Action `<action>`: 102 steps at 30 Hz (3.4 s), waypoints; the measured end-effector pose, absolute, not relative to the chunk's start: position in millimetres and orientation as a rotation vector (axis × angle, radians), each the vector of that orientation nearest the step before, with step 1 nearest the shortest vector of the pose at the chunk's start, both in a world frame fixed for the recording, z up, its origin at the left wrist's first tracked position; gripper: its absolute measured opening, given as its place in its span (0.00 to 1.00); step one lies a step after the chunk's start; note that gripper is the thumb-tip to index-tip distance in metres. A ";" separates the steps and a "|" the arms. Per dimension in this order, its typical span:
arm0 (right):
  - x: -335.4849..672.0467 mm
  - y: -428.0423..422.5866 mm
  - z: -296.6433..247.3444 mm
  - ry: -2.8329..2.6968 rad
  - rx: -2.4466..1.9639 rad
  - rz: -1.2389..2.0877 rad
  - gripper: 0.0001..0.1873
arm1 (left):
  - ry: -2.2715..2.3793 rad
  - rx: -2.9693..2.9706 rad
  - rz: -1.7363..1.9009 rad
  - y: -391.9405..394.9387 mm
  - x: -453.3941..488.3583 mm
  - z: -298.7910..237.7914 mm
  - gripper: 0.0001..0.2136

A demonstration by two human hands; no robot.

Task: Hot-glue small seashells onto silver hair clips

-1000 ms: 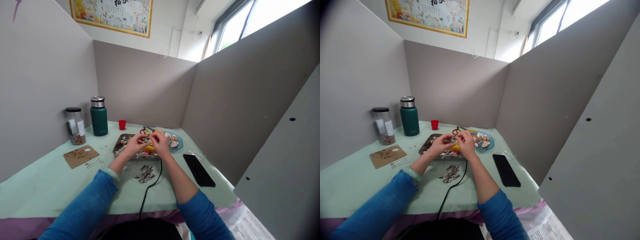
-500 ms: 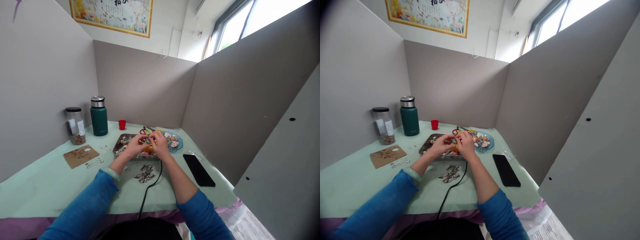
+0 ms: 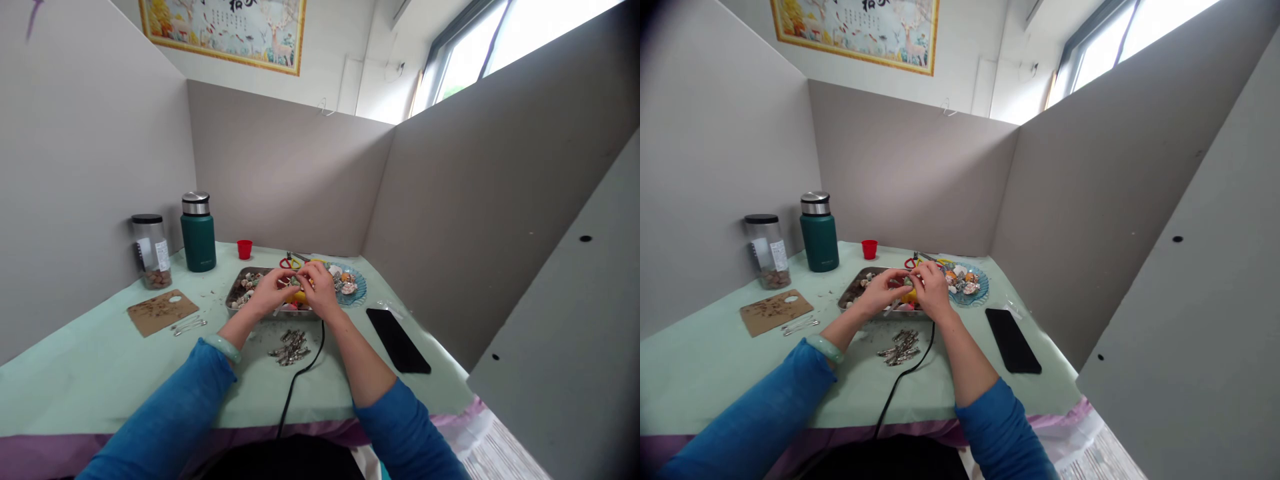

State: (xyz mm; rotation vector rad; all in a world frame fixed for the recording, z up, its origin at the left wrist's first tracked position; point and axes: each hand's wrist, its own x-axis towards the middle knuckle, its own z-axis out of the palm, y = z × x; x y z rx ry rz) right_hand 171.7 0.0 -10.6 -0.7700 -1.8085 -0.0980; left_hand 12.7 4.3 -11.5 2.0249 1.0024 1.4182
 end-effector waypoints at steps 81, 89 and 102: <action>171.6 1.1 -10.1 -1.682 -0.850 0.113 0.14 | 0.976 1.966 1.490 0.1 11.0 -6.5 0.18; 172.7 6.0 -11.1 -1.617 -0.813 0.680 0.16 | 0.841 1.959 1.409 -2.1 10.9 -4.9 0.19; 172.1 1.7 -6.7 -1.615 -0.816 0.683 0.15 | 0.624 1.599 1.340 -4.9 13.7 -5.4 0.22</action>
